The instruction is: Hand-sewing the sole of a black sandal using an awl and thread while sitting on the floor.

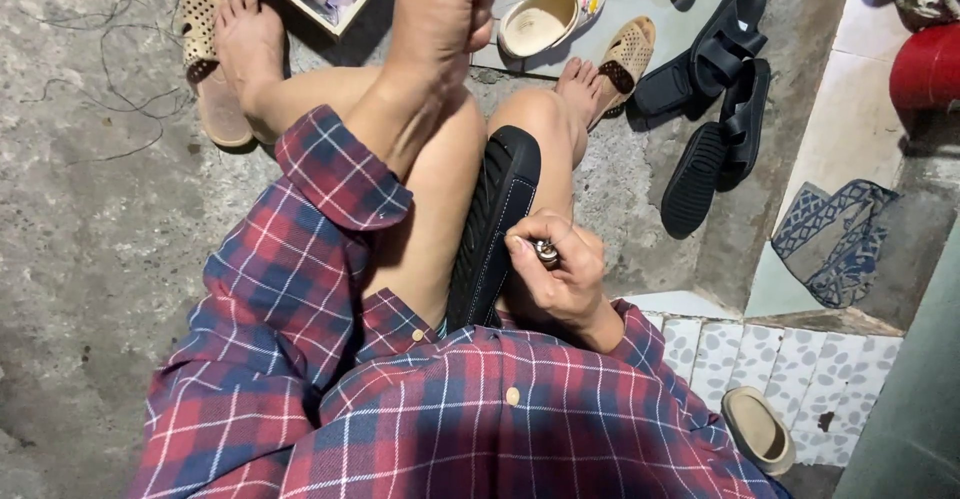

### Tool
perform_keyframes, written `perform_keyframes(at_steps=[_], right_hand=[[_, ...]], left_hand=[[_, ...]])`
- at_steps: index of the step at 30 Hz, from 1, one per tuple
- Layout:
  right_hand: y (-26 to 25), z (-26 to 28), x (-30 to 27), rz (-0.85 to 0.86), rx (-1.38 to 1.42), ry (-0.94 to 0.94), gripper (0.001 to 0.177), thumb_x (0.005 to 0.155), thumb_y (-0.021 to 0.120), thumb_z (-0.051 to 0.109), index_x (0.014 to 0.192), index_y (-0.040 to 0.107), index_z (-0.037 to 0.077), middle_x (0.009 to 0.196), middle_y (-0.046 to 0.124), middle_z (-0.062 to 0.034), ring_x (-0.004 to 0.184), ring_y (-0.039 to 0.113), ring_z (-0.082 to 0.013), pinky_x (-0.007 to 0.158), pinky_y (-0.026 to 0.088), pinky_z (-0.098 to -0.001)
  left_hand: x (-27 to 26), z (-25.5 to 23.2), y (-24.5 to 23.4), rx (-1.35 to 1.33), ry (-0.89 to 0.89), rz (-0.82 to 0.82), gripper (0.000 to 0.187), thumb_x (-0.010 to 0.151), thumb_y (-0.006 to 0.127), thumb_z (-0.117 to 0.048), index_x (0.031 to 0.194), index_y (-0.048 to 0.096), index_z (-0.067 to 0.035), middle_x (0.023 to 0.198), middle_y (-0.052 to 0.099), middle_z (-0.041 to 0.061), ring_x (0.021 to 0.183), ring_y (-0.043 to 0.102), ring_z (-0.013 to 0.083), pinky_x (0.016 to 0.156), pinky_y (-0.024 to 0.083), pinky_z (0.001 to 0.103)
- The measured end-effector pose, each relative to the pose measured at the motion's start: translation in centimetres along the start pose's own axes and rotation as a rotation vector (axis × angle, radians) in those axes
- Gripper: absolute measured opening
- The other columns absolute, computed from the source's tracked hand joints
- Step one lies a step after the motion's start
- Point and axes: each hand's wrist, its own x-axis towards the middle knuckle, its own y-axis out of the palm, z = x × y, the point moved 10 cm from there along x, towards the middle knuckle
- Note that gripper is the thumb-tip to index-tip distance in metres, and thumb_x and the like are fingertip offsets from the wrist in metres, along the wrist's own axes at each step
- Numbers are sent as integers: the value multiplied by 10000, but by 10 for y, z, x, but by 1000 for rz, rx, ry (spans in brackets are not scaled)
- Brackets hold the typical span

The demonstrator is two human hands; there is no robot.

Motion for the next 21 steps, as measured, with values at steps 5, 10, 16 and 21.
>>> perform_keyframes(at_steps=[5, 10, 16, 21], right_hand=[[-5, -50, -26, 10, -4, 359, 60, 878, 649, 112, 928, 648, 80, 844, 698, -19, 734, 636, -90, 697, 498, -200], [-9, -43, -34, 240, 96, 425, 389, 960, 510, 164, 1321, 425, 46, 1221, 528, -111, 1100, 537, -180, 968, 411, -286], [-6, -4, -28, 412, -305, 70, 449, 956, 475, 16, 1389, 481, 135, 846, 583, -33, 708, 552, -164, 667, 449, -282], [-7, -3, -24, 461, -459, 6, 448, 912, 458, 5, 1332, 540, 137, 1295, 629, 21, 696, 563, -157, 618, 499, -298]], left_hand=[[-10, -54, -12, 329, 407, 222, 141, 885, 641, -9, 1010, 608, -65, 971, 643, -7, 895, 566, 86, 800, 482, 267], [-84, -100, -43, 1514, 554, 374, 387, 981, 604, -253, 1208, 460, 25, 1040, 607, 216, 911, 594, 348, 742, 472, 458], [-170, -66, 14, 1330, 782, 832, 926, 778, 760, -534, 1424, 361, -5, 1413, 442, 199, 1285, 434, 382, 1040, 289, 595], [-179, -44, 24, 1261, 682, 971, 655, 641, 799, -585, 671, 521, 8, 1503, 361, 161, 1430, 247, 383, 1145, 51, 659]])
